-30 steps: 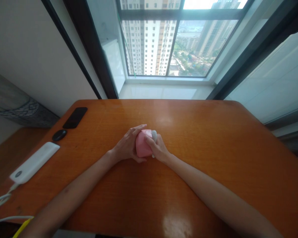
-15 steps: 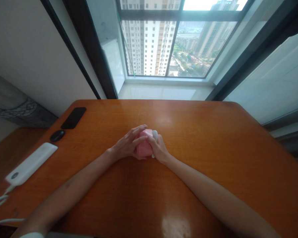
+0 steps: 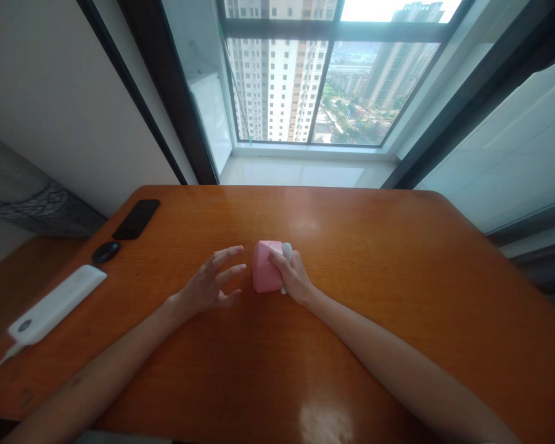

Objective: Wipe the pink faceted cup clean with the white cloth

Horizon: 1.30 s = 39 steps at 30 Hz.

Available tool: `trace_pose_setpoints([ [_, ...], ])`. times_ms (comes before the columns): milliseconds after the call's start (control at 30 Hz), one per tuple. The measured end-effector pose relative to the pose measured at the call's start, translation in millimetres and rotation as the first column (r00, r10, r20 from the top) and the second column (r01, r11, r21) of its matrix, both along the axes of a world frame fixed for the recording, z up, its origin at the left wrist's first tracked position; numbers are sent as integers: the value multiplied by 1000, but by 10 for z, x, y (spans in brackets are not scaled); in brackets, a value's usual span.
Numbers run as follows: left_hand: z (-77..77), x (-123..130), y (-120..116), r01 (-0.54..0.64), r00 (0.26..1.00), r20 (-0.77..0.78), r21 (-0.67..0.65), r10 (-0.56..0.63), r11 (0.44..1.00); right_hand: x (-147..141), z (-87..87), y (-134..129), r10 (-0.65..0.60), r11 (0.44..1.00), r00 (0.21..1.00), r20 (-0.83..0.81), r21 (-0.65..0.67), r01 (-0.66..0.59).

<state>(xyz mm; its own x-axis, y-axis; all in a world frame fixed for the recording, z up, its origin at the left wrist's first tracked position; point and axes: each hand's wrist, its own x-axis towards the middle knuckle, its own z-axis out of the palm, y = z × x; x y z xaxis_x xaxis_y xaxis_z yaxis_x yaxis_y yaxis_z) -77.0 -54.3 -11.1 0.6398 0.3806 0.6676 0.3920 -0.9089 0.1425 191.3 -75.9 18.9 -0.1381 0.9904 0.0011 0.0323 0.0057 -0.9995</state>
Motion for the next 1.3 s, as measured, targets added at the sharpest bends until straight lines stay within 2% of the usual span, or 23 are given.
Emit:
trace_pose_setpoints([
  [67,20,106,74,48,999,21,-48,-47,998,-6,-1,5,4,1000,1000,-8,12,-4],
  [200,62,473,286,202,978,65,-88,-197,975,0,-8,35,13,1000,998,-56,17,-13],
  [333,71,695,418,242,970,38,-93,-240,966,16,-23,83,-34,998,995,-90,41,38],
  [567,68,588,395,195,979,-59,-2,-195,981,22,-79,109,-44,999,992,-115,12,46],
  [800,101,612,411,202,977,-72,42,-199,979,23,-93,137,-46,999,990,-136,10,47],
  [967,77,614,410,189,980,-67,12,-188,982,27,-79,154,-40,999,982,-183,25,45],
  [1167,76,598,368,138,989,-57,-2,-138,990,25,-103,137,-44,998,990,-137,36,50],
  [1300,89,593,318,132,991,-6,-136,-134,982,8,-129,111,-40,999,992,-117,26,44],
])
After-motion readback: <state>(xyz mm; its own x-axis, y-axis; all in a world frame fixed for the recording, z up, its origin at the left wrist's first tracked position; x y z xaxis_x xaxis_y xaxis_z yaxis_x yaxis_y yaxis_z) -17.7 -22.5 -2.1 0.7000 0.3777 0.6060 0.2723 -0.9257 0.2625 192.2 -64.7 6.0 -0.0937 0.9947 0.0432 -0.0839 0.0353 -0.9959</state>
